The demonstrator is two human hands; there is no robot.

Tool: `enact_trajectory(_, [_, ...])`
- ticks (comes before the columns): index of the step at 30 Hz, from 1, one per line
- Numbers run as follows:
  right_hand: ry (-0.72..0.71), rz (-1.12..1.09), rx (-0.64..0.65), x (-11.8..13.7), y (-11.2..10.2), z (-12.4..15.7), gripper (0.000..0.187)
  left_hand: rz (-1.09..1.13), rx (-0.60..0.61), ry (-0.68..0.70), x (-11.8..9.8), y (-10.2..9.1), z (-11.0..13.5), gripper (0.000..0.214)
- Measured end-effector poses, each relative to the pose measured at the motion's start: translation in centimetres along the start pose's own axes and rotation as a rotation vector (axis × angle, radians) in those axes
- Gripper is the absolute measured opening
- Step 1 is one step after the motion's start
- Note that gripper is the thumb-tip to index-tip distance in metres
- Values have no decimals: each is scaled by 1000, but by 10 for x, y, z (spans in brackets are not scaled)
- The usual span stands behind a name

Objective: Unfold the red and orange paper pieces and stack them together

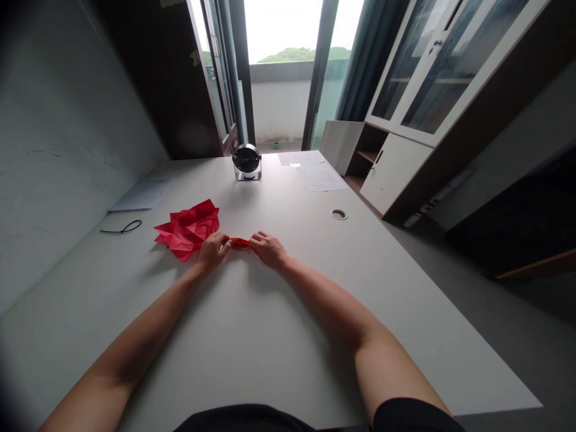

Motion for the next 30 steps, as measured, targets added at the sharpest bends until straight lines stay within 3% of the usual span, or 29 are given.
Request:
enact_trajectory(8, [-27, 38, -37, -7, -5, 1, 15, 860, -2, -386, 31, 15, -5, 26])
enact_trajectory(14, [-43, 16, -52, -3, -9, 2, 15, 1164, 39, -432, 33, 14, -4, 23])
enact_trajectory(18, [-46, 4, -59, -1, -12, 2, 14, 996, 60, -370, 27, 12, -2, 23])
enact_trajectory(23, [-49, 26, -58, 1, -15, 2, 16, 351, 151, -159, -4, 7, 5, 32])
enact_trajectory(25, [-47, 44, -58, 1, -17, 2, 15, 193, 214, -86, -14, 6, 8, 39])
enact_trajectory(30, [-75, 67, -50, 3, -21, 3, 14, 118, 335, -37, -15, 7, 9, 40])
Point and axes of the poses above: each hand's wrist, its own z-axis away from the middle knuckle, its own y-axis out of the palm, x = y × z, the point moved 6 cm from there along -z, towards the middle knuckle, and after that the axes turned 6 degrees about -z, right-handed, at the moved point
